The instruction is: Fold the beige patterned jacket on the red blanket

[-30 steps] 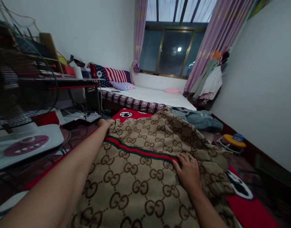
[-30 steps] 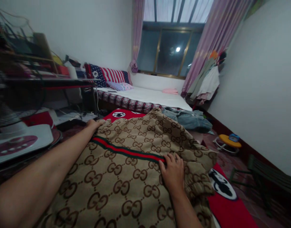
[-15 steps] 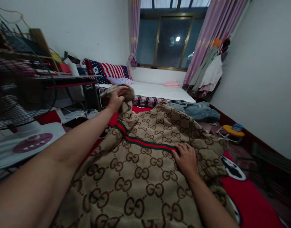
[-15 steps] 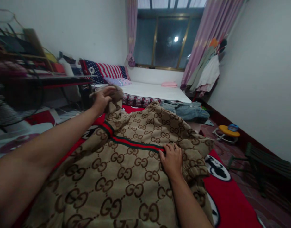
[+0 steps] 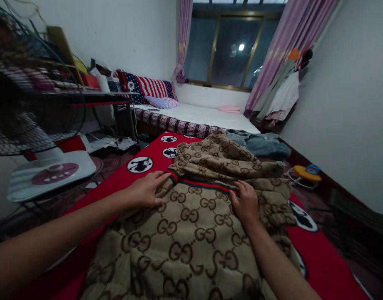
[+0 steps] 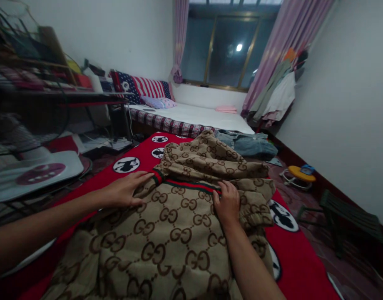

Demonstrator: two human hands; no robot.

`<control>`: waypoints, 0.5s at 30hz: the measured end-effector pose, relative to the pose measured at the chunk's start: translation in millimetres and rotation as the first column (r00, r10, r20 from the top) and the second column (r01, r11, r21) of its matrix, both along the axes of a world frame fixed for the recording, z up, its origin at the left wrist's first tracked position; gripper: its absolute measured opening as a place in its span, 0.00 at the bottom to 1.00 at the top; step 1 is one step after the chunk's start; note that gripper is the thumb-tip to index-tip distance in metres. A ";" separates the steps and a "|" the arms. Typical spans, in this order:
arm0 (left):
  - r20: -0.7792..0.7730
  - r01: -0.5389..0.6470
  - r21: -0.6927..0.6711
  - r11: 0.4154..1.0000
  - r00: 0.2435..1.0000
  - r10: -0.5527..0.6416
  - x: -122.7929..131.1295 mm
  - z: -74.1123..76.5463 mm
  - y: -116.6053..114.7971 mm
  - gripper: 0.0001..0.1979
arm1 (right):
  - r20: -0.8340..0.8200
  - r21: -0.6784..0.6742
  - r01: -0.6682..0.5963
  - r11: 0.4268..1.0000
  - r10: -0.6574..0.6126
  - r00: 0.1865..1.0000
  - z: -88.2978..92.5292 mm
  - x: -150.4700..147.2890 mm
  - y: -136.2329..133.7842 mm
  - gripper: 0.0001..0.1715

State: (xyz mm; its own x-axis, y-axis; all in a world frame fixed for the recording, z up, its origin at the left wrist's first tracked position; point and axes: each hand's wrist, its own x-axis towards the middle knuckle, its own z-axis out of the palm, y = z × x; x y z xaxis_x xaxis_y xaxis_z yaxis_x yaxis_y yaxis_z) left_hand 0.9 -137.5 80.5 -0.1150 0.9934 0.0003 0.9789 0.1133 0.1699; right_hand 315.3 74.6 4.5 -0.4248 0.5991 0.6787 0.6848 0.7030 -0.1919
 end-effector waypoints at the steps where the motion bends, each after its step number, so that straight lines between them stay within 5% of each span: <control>1: -0.008 -0.055 -0.028 0.998 0.998 0.055 0.2 2.1 -12.0 0.44 | -0.008 0.013 -0.030 0.999 0.031 0.999 1.5 -1.2 -1.9 0.20; 5: -0.027 -0.223 -0.183 0.958 0.975 0.222 -1.6 13.1 -51.7 0.33 | 0.090 -0.019 -0.196 0.980 0.197 0.976 10.1 -9.6 -12.4 0.22; 8: 0.048 -0.173 -0.271 0.947 0.980 0.193 -9.4 15.3 -73.2 0.28 | 0.235 -0.086 -0.241 0.967 0.255 0.938 18.5 -21.4 -19.5 0.22; 12: 0.290 -0.097 -0.317 0.943 0.937 0.194 -17.8 15.7 -83.3 0.18 | 0.391 -0.140 -0.231 0.963 0.268 0.880 26.8 -47.8 -21.1 0.26; 15: 0.544 -0.074 -0.294 0.953 0.807 0.230 -11.8 27.6 -74.7 0.17 | 0.423 -0.186 -0.201 0.962 0.263 0.867 36.9 -72.0 -10.1 0.31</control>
State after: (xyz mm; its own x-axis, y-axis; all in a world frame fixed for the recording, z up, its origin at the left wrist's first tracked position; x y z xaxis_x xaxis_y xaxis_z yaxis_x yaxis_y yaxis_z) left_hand -11.0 -212.2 108.2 -0.1666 0.9203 -0.3540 0.6816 0.3670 0.6331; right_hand 243.2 64.5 41.4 -0.7981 0.5164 0.3104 0.5402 0.8415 -0.0110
